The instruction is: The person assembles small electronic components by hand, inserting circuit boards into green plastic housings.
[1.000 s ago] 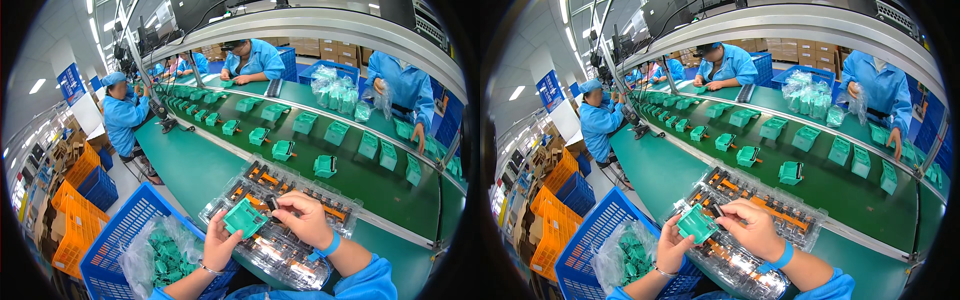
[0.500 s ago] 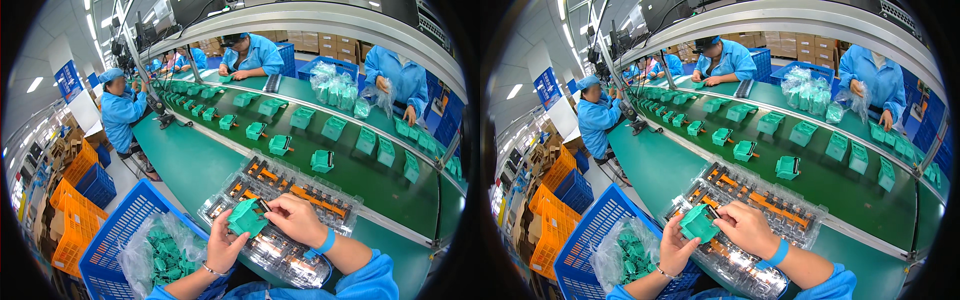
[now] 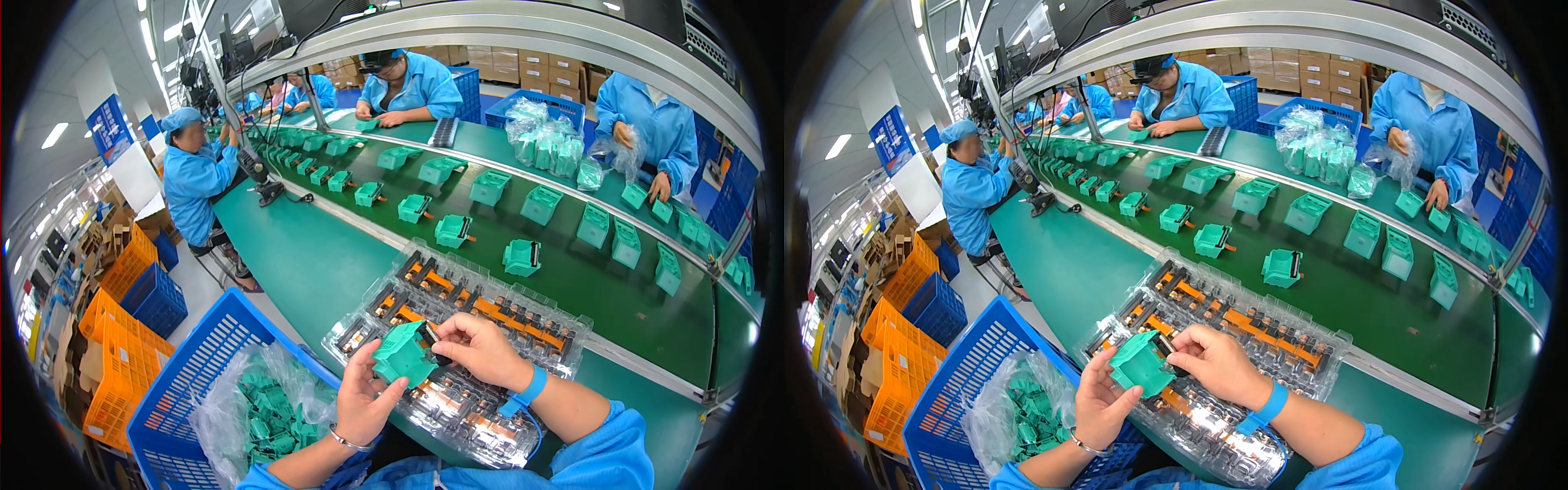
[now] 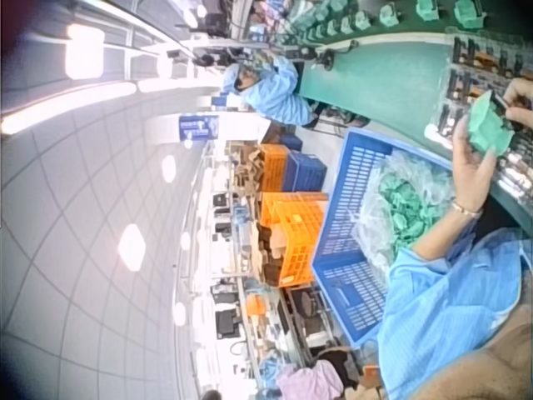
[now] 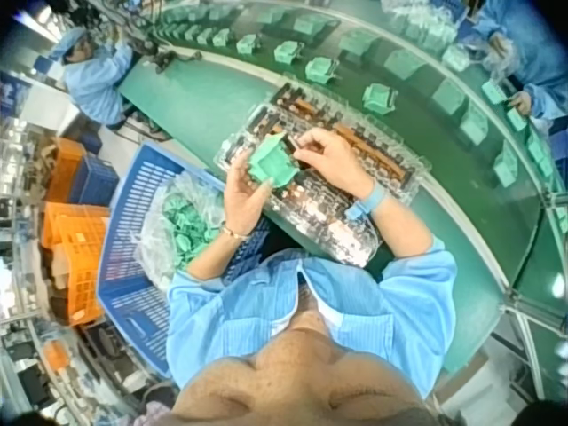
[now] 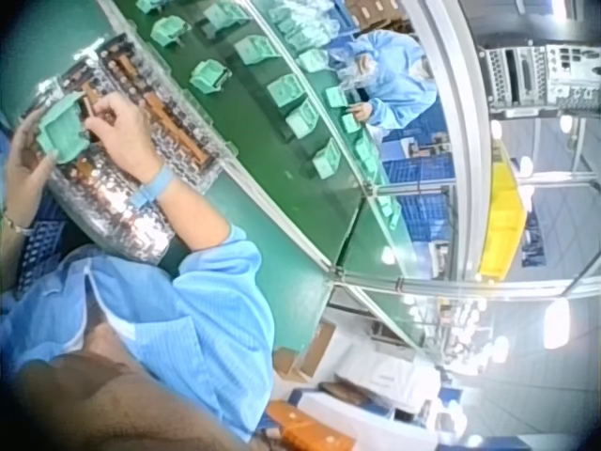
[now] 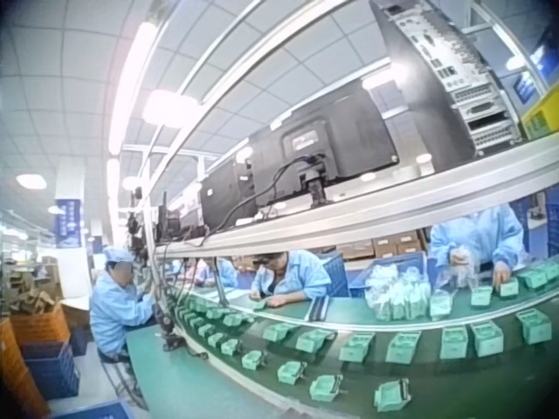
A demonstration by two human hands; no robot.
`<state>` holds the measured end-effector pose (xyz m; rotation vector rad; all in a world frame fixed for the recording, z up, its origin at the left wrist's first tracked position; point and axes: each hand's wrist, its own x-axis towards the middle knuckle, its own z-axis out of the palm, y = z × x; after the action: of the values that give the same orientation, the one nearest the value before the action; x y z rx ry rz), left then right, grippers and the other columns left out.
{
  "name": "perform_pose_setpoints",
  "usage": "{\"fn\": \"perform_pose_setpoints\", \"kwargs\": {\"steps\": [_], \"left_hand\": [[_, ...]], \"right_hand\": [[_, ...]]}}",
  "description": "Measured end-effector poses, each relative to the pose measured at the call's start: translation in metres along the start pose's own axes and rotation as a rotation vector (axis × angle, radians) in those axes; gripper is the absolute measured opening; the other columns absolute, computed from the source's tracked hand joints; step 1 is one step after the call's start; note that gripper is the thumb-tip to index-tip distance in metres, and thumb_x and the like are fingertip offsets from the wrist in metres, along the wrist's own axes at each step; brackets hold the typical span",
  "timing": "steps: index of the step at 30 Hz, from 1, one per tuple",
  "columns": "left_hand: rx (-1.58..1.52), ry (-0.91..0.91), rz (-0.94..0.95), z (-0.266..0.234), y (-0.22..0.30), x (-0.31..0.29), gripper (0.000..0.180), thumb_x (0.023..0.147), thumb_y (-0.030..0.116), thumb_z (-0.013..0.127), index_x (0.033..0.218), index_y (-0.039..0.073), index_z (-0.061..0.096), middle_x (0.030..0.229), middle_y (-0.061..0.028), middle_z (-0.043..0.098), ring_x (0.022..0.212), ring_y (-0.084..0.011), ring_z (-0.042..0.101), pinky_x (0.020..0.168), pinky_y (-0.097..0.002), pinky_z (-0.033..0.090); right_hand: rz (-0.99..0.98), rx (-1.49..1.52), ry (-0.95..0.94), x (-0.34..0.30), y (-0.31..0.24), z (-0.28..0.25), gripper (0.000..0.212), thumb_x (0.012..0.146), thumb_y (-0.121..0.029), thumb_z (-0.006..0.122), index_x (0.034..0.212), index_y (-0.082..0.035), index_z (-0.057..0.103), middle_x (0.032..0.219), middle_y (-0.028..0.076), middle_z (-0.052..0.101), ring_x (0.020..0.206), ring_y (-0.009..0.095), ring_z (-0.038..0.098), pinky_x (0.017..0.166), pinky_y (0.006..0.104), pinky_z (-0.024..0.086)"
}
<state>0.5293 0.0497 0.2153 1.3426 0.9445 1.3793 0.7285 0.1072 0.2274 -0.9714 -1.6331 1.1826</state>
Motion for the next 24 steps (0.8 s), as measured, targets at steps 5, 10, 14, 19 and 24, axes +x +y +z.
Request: {"fn": "perform_pose_setpoints", "kwargs": {"steps": [5,10,14,19,24], "left_hand": [[-0.01,-0.011,0.026,-0.001,0.002,-0.002,0.062,0.079,-0.008,0.064,0.132,0.001,0.033,0.118,-0.012,0.046,0.11,-0.0189,0.051,0.087,-0.0306,0.05],[0.131,-0.06,0.055,-0.003,0.003,-0.005,0.062,0.078,-0.009,0.064,0.131,0.001,0.034,0.118,-0.0105,0.045,0.114,-0.02,0.048,0.093,-0.0359,0.047],[0.13,-0.067,0.069,-0.002,0.005,-0.007,0.062,0.078,-0.009,0.064,0.131,0.001,0.034,0.115,-0.0092,0.046,0.112,-0.0195,0.049,0.092,-0.0348,0.047],[-0.033,-0.053,-0.025,-0.001,0.006,-0.005,0.065,0.079,-0.009,0.063,0.134,0.002,0.031,0.125,-0.0135,0.043,0.112,-0.0199,0.05,0.09,-0.0347,0.048],[-0.122,-0.036,0.059,0.007,0.009,-0.004,0.069,0.079,-0.009,0.061,0.137,0.004,0.026,0.125,-0.014,0.044,0.114,-0.0224,0.049,0.093,-0.0373,0.046]], "right_hand": [[0.137,0.188,-0.098,0.002,0.005,-0.001,0.013,0.083,-0.004,0.065,0.092,-0.002,0.056,0.084,0.002,0.059,0.073,0.008,0.057,0.062,0.0217,0.049],[0.08,0.208,-0.071,0.001,0.005,0.003,0.014,0.082,-0.003,0.065,0.092,-0.001,0.056,0.086,0.003,0.059,0.072,0.007,0.057,0.064,0.0227,0.051],[0.209,0.175,-0.151,0.0,-0.005,-0.002,0.015,0.08,-0.004,0.068,0.091,-0.001,0.057,0.079,0.001,0.059,0.069,0.006,0.056,0.062,0.0221,0.049],[0.118,0.088,-0.106,-0.001,-0.001,-0.001,0.015,0.079,-0.006,0.069,0.088,-0.001,0.058,0.077,0.0,0.059,0.067,0.005,0.053,0.058,0.0207,0.044],[-0.153,-0.052,0.033,-0.005,-0.013,-0.005,0.015,0.076,-0.003,0.07,0.087,-0.003,0.06,0.081,0.003,0.06,0.071,0.01,0.056,0.059,0.0247,0.046]]}}
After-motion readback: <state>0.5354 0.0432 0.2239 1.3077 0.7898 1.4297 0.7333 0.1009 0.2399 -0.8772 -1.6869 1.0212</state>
